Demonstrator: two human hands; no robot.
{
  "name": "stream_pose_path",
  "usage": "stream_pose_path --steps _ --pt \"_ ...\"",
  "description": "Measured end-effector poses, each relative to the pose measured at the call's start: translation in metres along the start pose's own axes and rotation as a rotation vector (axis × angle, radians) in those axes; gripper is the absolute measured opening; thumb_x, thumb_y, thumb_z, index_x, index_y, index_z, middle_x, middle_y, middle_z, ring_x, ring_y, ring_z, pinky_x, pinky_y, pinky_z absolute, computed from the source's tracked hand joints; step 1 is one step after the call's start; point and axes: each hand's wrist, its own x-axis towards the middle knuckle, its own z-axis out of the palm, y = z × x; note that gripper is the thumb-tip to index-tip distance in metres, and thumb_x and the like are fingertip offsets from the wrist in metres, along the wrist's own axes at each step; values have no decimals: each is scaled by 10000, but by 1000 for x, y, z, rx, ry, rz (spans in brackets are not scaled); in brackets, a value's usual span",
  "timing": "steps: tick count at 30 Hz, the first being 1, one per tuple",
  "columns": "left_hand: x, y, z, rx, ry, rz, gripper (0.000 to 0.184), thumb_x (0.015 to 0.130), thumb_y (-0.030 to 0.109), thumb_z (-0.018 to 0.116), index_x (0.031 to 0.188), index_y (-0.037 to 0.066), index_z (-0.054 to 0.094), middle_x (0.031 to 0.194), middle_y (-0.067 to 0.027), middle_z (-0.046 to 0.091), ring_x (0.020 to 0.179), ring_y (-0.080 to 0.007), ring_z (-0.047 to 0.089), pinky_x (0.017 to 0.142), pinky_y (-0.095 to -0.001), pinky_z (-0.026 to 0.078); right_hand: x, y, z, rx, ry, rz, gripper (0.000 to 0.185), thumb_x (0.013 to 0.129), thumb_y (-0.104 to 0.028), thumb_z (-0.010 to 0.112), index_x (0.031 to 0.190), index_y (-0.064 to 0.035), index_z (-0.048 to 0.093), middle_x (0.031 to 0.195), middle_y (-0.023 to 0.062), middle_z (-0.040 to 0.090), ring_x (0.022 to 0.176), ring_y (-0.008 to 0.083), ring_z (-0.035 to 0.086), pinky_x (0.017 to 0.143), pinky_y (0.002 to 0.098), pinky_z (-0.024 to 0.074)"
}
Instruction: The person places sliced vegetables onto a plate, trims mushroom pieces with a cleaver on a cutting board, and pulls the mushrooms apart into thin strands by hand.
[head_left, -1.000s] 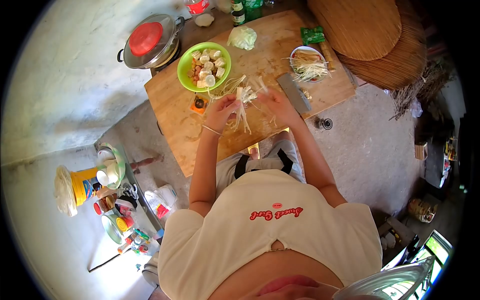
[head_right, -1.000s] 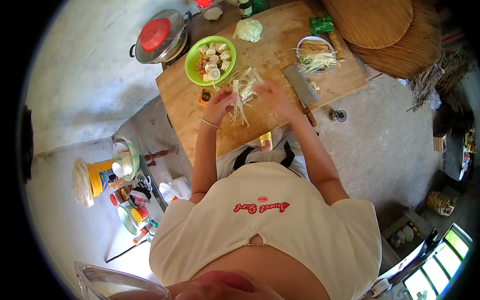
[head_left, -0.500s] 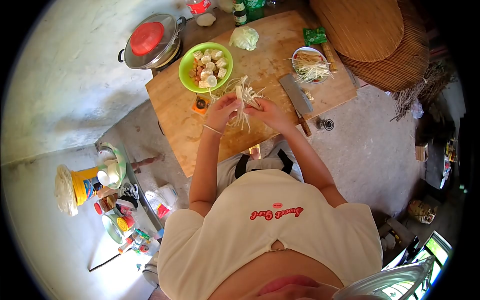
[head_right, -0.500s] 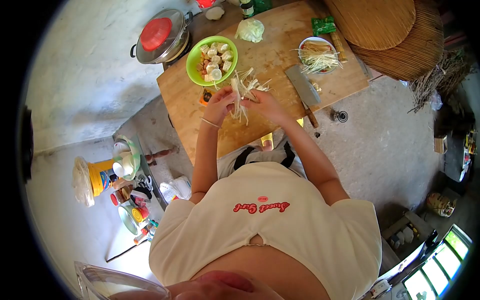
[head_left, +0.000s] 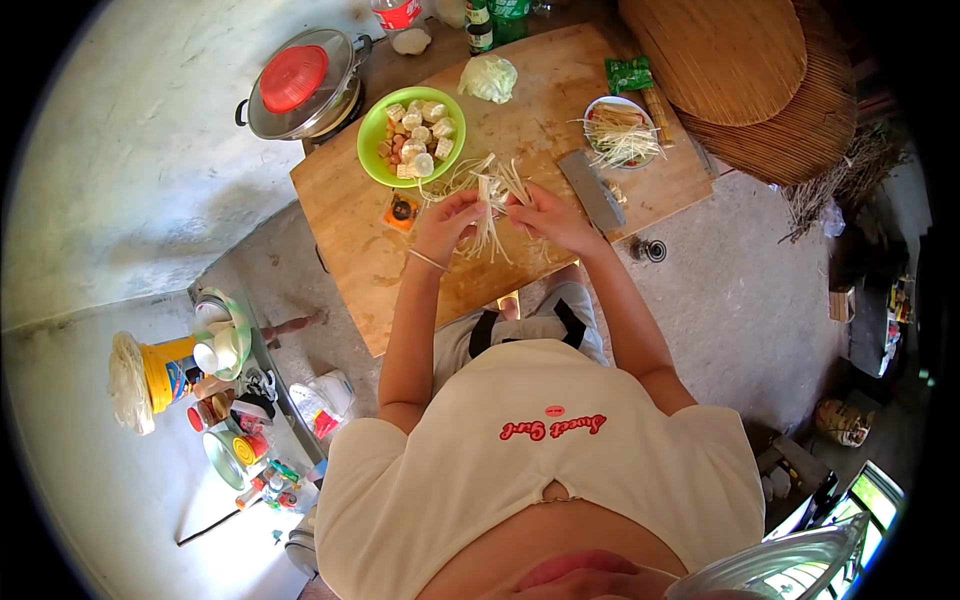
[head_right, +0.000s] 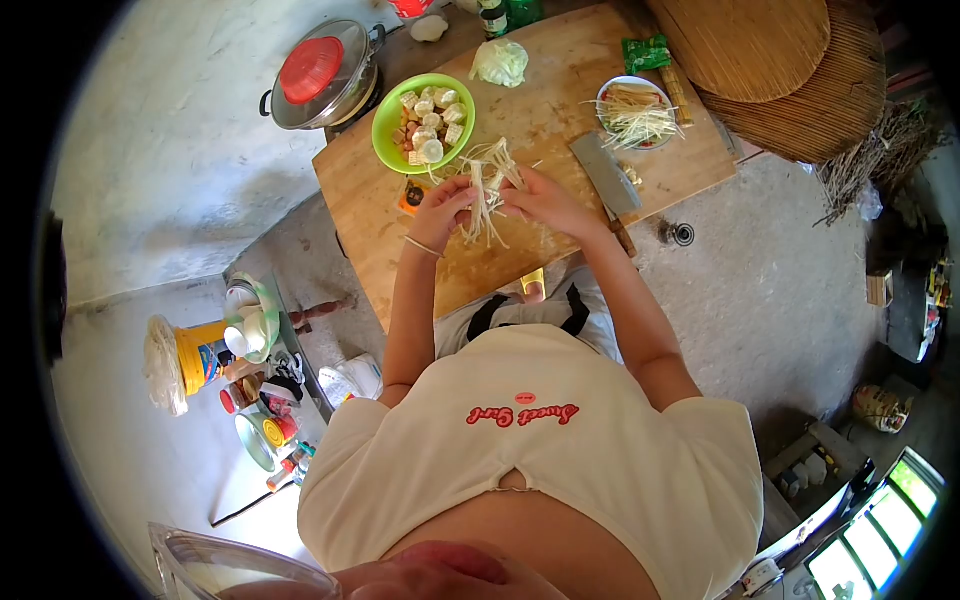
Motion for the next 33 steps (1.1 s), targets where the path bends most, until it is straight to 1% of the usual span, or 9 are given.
stream_pose_path --steps 3,6,9,11,12,14,21,26,33 --pt "1 0 0 19 3 7 277 830 151 572 1067 12 537 937 -43 604 840 -99 581 710 -215 473 0 -3 3 -8 -68 -5 196 868 -237 509 951 -61 538 696 -12 491 560 35 395 481 184 316" --pt "1 -1 -1 63 14 6 306 831 155 572 1091 -1 530 925 -49 609 836 -110 587 708 -216 473 2 -2 3 -300 -61 0 224 876 -267 496 938 -58 549 718 2 494 597 47 407 520 196 341" --pt "4 -6 -7 71 31 15 305 832 144 566 1093 -11 530 916 -61 612 823 -125 593 699 -221 476 2 5 -3 -355 -15 -248 246 882 -287 488 903 -53 561 693 0 487 587 56 405 520 205 348" --pt "4 -6 -11 -21 34 24 292 831 121 557 1088 -16 532 911 -74 613 802 -138 595 689 -235 484 1 4 -19 -583 242 -352 254 893 -282 471 903 -50 573 684 -4 503 591 55 421 522 203 356" --pt "3 -5 -12 -22 37 26 292 831 121 557 1088 -16 532 911 -74 613 802 -138 595 689 -235 484 -1 -1 -26 -584 238 -354 254 893 -282 471 903 -50 573 684 -4 503 591 55 421 522 203 356" --pt "3 -3 -12 -74 49 14 275 829 97 547 1077 -19 524 918 -88 610 801 -148 596 689 -264 500 -5 -14 -38 -230 238 -32 248 903 -264 455 951 -50 571 704 -10 535 595 62 440 527 200 365" --pt "8 2 -1 -194 -6 45 232 825 71 542 1041 -4 504 899 -79 594 835 -157 590 711 -298 517 -11 -13 0 -296 5 -242 240 896 -251 473 969 -40 560 680 -6 513 603 70 446 536 211 369" --pt "15 -5 -3 -93 49 40 202 801 80 581 992 50 521 884 -17 590 775 -94 577 653 -217 485 -12 -17 12 -339 -35 -160 224 864 -219 527 972 -25 553 715 37 531 621 102 455 565 264 380" --pt "10 1 2 19 80 36 155 789 125 620 918 120 532 825 51 583 695 -25 531 567 -154 402 2 8 6 -235 -48 -202 212 841 -198 559 936 -9 555 676 30 527 605 82 455 545 241 367"
